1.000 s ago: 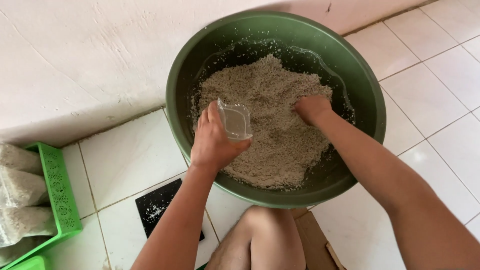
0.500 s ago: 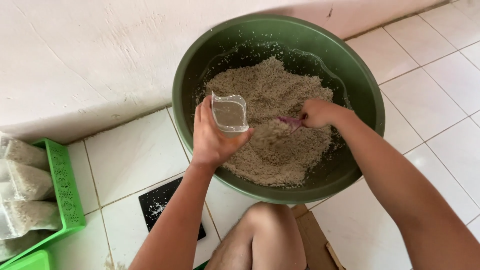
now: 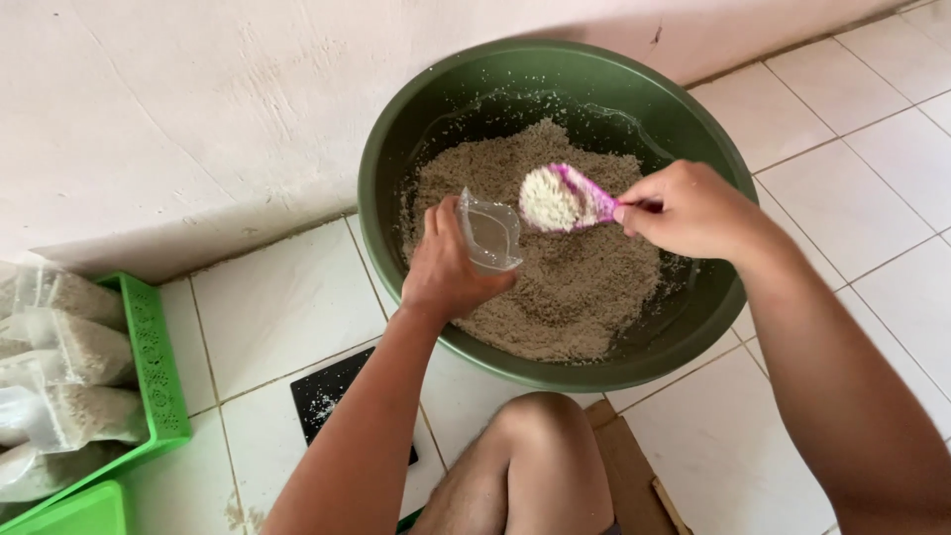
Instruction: Packaging grain from a large tub into small plastic bags using a scoop and weighing them on a digital scale.
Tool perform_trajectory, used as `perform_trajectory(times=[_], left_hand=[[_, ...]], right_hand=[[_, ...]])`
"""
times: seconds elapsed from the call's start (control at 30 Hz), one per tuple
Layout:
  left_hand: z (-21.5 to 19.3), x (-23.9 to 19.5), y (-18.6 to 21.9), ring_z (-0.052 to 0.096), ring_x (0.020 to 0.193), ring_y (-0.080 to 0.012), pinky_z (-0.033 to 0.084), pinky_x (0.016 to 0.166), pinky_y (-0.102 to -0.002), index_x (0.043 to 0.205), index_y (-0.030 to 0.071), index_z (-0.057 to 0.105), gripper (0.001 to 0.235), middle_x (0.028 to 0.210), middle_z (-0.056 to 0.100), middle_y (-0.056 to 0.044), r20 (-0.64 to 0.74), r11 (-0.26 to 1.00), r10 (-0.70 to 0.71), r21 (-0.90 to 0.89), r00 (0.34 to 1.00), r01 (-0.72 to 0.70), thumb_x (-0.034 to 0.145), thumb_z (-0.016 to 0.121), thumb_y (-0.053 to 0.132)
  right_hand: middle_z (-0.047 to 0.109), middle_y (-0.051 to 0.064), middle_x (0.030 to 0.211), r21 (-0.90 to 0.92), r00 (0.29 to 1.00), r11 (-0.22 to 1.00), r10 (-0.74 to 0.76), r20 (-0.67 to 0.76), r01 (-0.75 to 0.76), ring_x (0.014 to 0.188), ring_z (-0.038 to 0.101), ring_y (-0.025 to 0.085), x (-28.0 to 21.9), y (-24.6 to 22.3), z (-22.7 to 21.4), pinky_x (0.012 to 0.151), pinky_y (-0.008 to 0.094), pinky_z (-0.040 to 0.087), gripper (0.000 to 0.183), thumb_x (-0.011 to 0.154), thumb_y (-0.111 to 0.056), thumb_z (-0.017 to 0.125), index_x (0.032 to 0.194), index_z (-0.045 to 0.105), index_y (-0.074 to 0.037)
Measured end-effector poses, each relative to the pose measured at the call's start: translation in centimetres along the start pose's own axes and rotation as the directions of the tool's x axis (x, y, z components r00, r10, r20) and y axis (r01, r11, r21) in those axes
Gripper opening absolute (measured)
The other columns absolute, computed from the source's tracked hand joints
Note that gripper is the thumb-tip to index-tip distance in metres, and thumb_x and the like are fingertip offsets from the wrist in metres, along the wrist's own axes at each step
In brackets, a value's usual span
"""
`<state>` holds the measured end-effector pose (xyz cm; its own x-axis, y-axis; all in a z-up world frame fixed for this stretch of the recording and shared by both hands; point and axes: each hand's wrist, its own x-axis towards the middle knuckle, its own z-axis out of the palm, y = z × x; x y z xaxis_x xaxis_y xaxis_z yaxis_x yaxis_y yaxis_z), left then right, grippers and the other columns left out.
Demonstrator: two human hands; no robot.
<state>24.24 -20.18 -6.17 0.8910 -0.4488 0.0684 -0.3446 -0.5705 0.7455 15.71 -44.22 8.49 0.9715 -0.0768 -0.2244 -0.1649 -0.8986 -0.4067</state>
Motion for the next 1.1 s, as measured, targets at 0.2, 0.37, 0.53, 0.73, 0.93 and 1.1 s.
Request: perform_trajectory(times=[0.2,0.37,0.53,0.73,0.93,1.1], left_hand=[[0.7,0.3,0.0,0.056,0.119,-0.0464,0.050,0.101,-0.060,0.144,0.003,0.022,0.124,0.136,0.038,-0.019,0.046,0.995,-0.058,0.081,0.997,0.054,0.055,0.085,0.063],[0.7,0.5,0.0,0.056,0.120,-0.0452,0.050,0.101,-0.057,0.145,0.002,0.021,0.124,0.137,0.037,-0.020,0.094,0.988,-0.085,0.139,0.992,0.072,0.057,0.084,0.063],[0.9,0.7,0.2,0.057,0.119,-0.0433,0.050,0.101,-0.054,0.144,0.002,0.021,0.123,0.139,0.037,-0.019,0.130,0.976,-0.103,0.204,0.986,0.075,0.058,0.082,0.064],[0.7,0.7,0.3,0.059,0.119,-0.0426,0.050,0.101,-0.053,0.144,0.001,0.020,0.123,0.140,0.037,-0.019,0.171,0.968,-0.137,0.233,0.976,0.095,0.058,0.081,0.064],[0.2,0.5,1.0,0.058,0.120,-0.0405,0.049,0.102,-0.051,0.145,0.002,0.021,0.122,0.142,0.038,-0.018,0.191,0.951,-0.183,0.281,0.965,0.125,0.058,0.081,0.063],[-0.3,0.2,1.6,0.058,0.120,-0.0416,0.048,0.103,-0.050,0.150,-0.003,0.014,0.128,0.141,0.044,-0.024,0.189,0.960,-0.188,0.244,0.964,0.140,0.061,0.087,0.053]], right_hand=[[0.071,0.020,0.075,-0.004,0.993,0.996,-0.088,-0.081,0.088,0.035,0.047,0.016,-1.5,-2.7,0.9,0.035,0.025,0.038,0.021,0.097,-0.005,0.056,0.099,0.073,0.007],[0.065,0.015,0.061,-0.086,0.990,0.990,-0.121,-0.070,0.115,0.038,0.052,0.018,-1.1,-4.5,3.8,0.039,0.022,0.039,0.025,0.095,-0.004,0.051,0.084,0.072,0.005],[0.063,0.020,0.064,-0.054,0.977,0.977,-0.208,-0.042,0.205,0.044,0.060,0.024,-0.9,-5.2,6.6,0.050,0.027,0.054,0.024,0.095,-0.001,0.044,0.086,0.066,0.004],[0.070,0.021,0.078,-0.406,0.988,0.907,-0.146,-0.057,0.111,0.074,0.074,0.029,-2.5,-5.9,2.5,0.070,0.036,0.062,0.026,0.099,-0.014,0.052,0.099,0.068,0.006],[0.069,0.024,0.076,-0.343,0.988,0.928,0.153,-0.007,-0.146,0.066,0.071,0.036,6.7,3.0,5.6,0.061,0.049,0.058,0.017,0.089,-0.009,0.061,0.084,0.071,0.004],[0.075,0.023,0.091,-0.430,0.991,0.900,-0.023,0.129,0.077,0.085,0.072,0.038,11.1,6.3,12.5,0.082,0.050,0.058,0.020,0.089,0.000,0.055,0.091,0.073,0.007]])
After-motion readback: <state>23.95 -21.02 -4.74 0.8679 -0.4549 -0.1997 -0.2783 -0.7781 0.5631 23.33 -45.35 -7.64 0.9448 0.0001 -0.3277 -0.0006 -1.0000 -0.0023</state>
